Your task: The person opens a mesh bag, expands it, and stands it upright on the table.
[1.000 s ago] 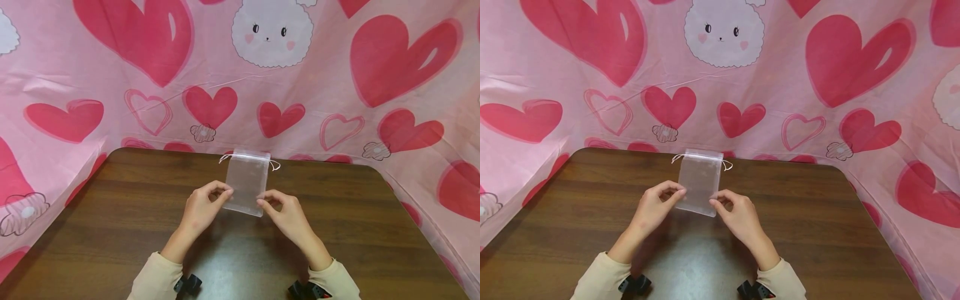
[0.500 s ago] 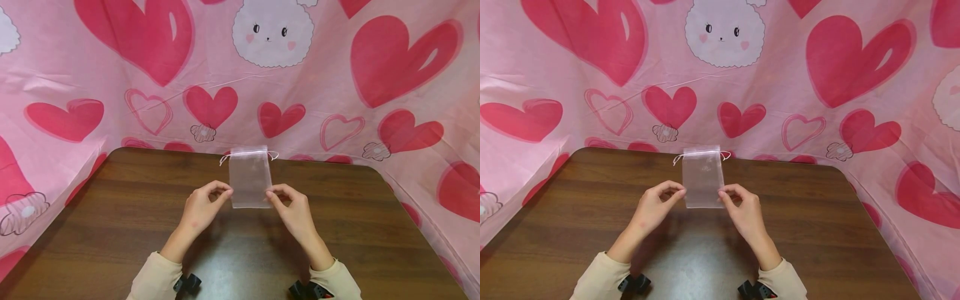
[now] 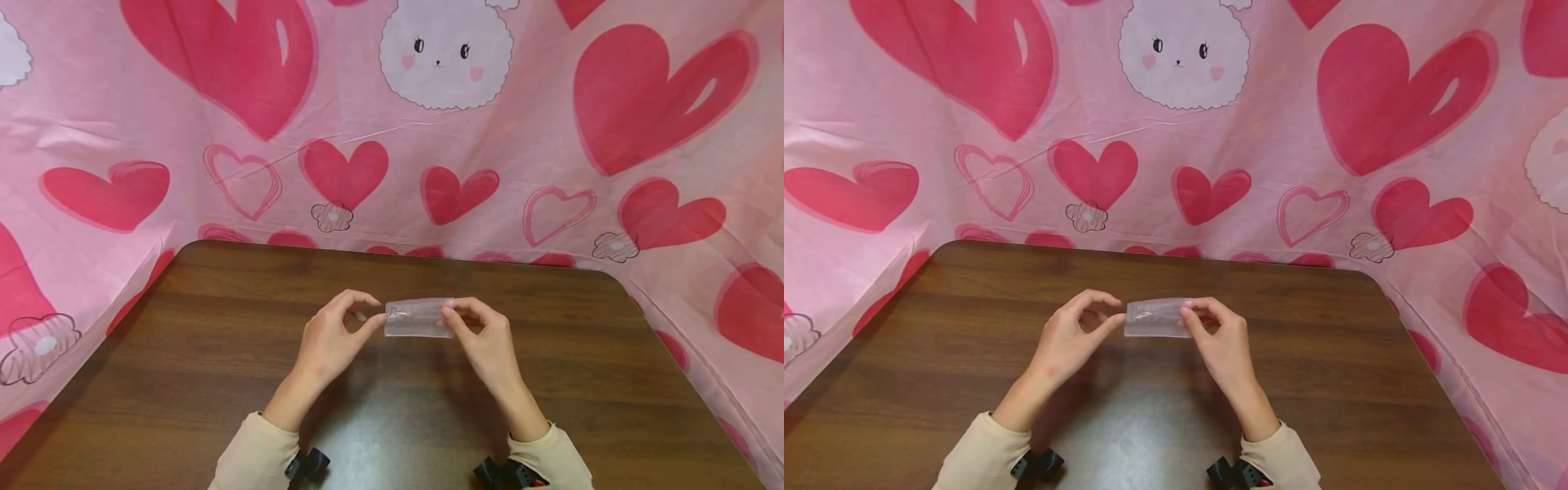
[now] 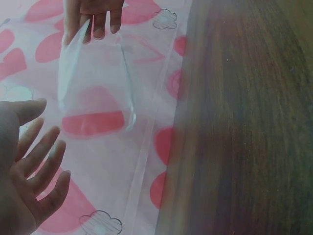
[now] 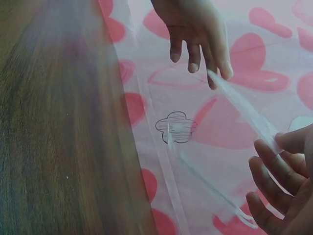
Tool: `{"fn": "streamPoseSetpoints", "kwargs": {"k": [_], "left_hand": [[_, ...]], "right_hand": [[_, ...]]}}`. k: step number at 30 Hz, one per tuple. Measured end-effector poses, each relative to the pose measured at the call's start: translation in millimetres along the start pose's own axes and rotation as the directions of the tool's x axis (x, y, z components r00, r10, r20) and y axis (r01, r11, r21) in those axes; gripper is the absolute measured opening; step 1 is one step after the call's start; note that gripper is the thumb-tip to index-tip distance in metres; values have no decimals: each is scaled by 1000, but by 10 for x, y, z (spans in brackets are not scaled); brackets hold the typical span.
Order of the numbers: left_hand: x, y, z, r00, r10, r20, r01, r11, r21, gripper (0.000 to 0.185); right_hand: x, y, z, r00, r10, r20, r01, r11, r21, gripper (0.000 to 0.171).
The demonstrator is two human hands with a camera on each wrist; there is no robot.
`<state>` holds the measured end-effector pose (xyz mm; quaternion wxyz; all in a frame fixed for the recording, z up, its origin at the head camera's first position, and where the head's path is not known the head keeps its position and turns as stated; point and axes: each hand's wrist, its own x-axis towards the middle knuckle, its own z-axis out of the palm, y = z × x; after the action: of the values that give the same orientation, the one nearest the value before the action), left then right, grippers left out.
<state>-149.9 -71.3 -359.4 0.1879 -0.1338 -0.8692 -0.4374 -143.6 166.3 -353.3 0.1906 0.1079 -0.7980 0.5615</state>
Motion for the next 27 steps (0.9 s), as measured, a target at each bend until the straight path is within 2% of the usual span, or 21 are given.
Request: {"fn": "streamPoseSetpoints", "kwargs": {"k": [3, 6, 11, 19, 27], "left_hand": [[0, 5, -1, 999, 33, -1, -33, 999, 2, 23], [2, -1, 8, 994, 112, 17, -111, 994, -13, 26], [-2, -31, 36, 963, 267, 45, -265, 963, -44, 35], [3, -32, 42, 916, 389, 95, -389, 921, -27, 49], [14, -41, 48, 893, 450, 3, -450, 893, -22, 37]], "right_hand": [[3, -8, -12, 1000, 9, -8, -8, 1000, 23, 10], [4, -8, -22, 1000, 21, -15, -20, 999, 43, 10], [5, -23, -24, 999, 43, -12, -42, 997, 72, 10], [-1, -62, -19, 994, 104, 20, -106, 989, 101, 12], [-11, -61, -11, 988, 138, 70, -143, 988, 65, 13]]}}
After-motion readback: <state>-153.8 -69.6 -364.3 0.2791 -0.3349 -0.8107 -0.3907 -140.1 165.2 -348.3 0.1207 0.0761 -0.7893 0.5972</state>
